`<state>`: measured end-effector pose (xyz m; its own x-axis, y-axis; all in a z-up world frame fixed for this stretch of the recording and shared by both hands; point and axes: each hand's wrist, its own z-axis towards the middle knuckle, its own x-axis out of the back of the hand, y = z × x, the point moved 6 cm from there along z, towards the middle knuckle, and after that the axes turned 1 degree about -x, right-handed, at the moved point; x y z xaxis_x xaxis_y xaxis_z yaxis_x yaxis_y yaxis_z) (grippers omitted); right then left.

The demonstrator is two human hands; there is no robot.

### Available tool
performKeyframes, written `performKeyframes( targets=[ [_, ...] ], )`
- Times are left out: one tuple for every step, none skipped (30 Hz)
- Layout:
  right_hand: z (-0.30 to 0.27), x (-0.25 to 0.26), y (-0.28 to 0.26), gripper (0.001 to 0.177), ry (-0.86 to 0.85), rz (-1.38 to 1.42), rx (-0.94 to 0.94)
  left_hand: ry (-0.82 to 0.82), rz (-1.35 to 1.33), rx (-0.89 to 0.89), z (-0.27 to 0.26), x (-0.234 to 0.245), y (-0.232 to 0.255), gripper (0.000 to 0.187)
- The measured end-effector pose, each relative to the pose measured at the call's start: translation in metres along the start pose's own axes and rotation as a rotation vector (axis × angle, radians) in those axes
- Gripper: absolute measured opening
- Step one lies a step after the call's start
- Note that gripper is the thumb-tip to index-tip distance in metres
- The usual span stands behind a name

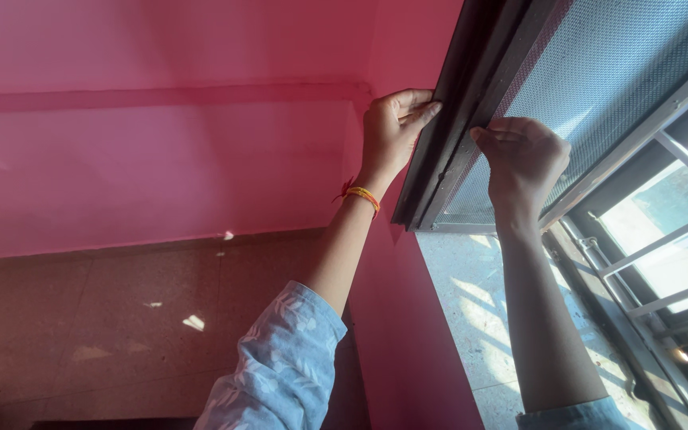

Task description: The person uses a small metal tool to adjust the latch mechanism on a window. They then open the window, remove the screen panel, and reposition it before closing the window again.

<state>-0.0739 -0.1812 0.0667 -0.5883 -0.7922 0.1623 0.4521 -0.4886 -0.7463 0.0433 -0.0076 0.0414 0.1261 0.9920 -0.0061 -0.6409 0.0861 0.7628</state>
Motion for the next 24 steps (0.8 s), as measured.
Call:
performKeyframes(
  targets=[
    [0.0,-0.0002,0.0003,0.016,0.003,0.003,-0.005,0.003,-0.001,0.005,-0.0002,-0.0001,0.0002,0.026],
    [0.0001,-0.0001,0.0011,0.016,0.007,0.006,-0.01,0.006,-0.002,0.01,-0.0003,-0.0006,0.0,0.026],
    [0.0001,0.0002,0.0007,0.016,0.008,-0.011,0.002,0.009,-0.003,0.015,-0.0006,-0.0012,-0.0004,0.025],
    [0.0001,0.0006,-0.0001,0.016,0.008,-0.026,0.015,0.006,-0.011,0.008,-0.0011,-0.0014,0.0002,0.025],
    [-0.0002,0.0009,-0.001,0.016,0.007,-0.042,0.029,0.003,-0.018,0.002,-0.0017,-0.0015,0.0007,0.025],
    [-0.0006,0.0009,-0.0008,0.016,0.006,-0.032,0.025,0.0,-0.026,-0.005,-0.002,-0.0014,0.0011,0.025],
    [-0.0009,0.0008,-0.0006,0.015,0.005,-0.022,0.021,-0.001,-0.022,-0.007,-0.0022,-0.001,0.0011,0.025],
    [-0.0012,0.0009,-0.0005,0.015,0.005,-0.013,0.017,-0.002,-0.02,-0.008,-0.0021,-0.0013,0.0011,0.025],
    [-0.0014,0.0009,-0.0008,0.015,0.008,-0.028,0.021,-0.004,-0.018,-0.01,-0.0021,-0.0016,0.0012,0.025],
    [-0.0012,0.0008,-0.0011,0.015,0.012,-0.043,0.025,0.0,-0.017,-0.006,-0.0017,-0.0017,0.0011,0.025],
    [-0.0008,0.0008,-0.0015,0.015,0.016,-0.057,0.029,0.003,-0.016,-0.002,-0.0013,-0.0018,0.0011,0.025],
    [-0.0008,0.0007,-0.0016,0.015,0.024,-0.072,0.026,0.006,-0.015,0.003,-0.0013,-0.0016,0.0011,0.024],
    [-0.0009,0.0004,-0.0017,0.015,0.033,-0.086,0.024,0.004,0.005,0.008,-0.0014,-0.0017,0.0011,0.024],
    [-0.001,0.0002,-0.0019,0.015,0.04,-0.1,0.022,0.002,0.025,0.013,-0.0019,-0.0018,0.0012,0.024],
    [-0.0011,0.0,-0.0011,0.014,0.04,-0.093,0.004,0.001,0.045,0.018,-0.0024,-0.0017,0.0015,0.024],
    [-0.0009,-0.0003,-0.0005,0.014,0.039,-0.085,-0.013,0.002,0.03,0.023,-0.0022,-0.0016,0.0019,0.024],
    [-0.0007,-0.0005,0.0001,0.013,0.038,-0.077,-0.031,0.004,0.016,0.028,-0.002,-0.0018,0.0023,0.024],
    [-0.0005,-0.0005,0.0,0.013,0.042,-0.082,-0.034,0.007,0.002,0.032,-0.0022,-0.0022,0.0028,0.025],
    [-0.0004,-0.0004,0.0002,0.013,0.045,-0.087,-0.037,0.006,0.006,0.03,-0.0024,-0.003,0.0036,0.024],
    [-0.0001,-0.0006,0.0008,0.014,0.047,-0.092,-0.04,0.006,0.011,0.028,-0.0025,-0.0036,0.0042,0.024],
    [0.0,-0.0003,0.0019,0.014,0.051,-0.09,-0.048,0.007,0.015,0.026,-0.0026,-0.0044,0.0048,0.023],
    [-0.0003,-0.0004,0.0033,0.014,0.051,-0.087,-0.057,0.008,0.079,0.033,-0.0031,-0.0048,0.0051,0.023],
    [-0.0007,-0.0005,0.0048,0.014,0.052,-0.084,-0.065,0.01,0.142,0.039,-0.0035,-0.0058,0.0058,0.022],
    [-0.0007,-0.0008,0.0064,0.013,0.06,-0.094,-0.071,0.012,0.206,0.046,-0.0044,-0.006,0.007,0.022]
  ],
)
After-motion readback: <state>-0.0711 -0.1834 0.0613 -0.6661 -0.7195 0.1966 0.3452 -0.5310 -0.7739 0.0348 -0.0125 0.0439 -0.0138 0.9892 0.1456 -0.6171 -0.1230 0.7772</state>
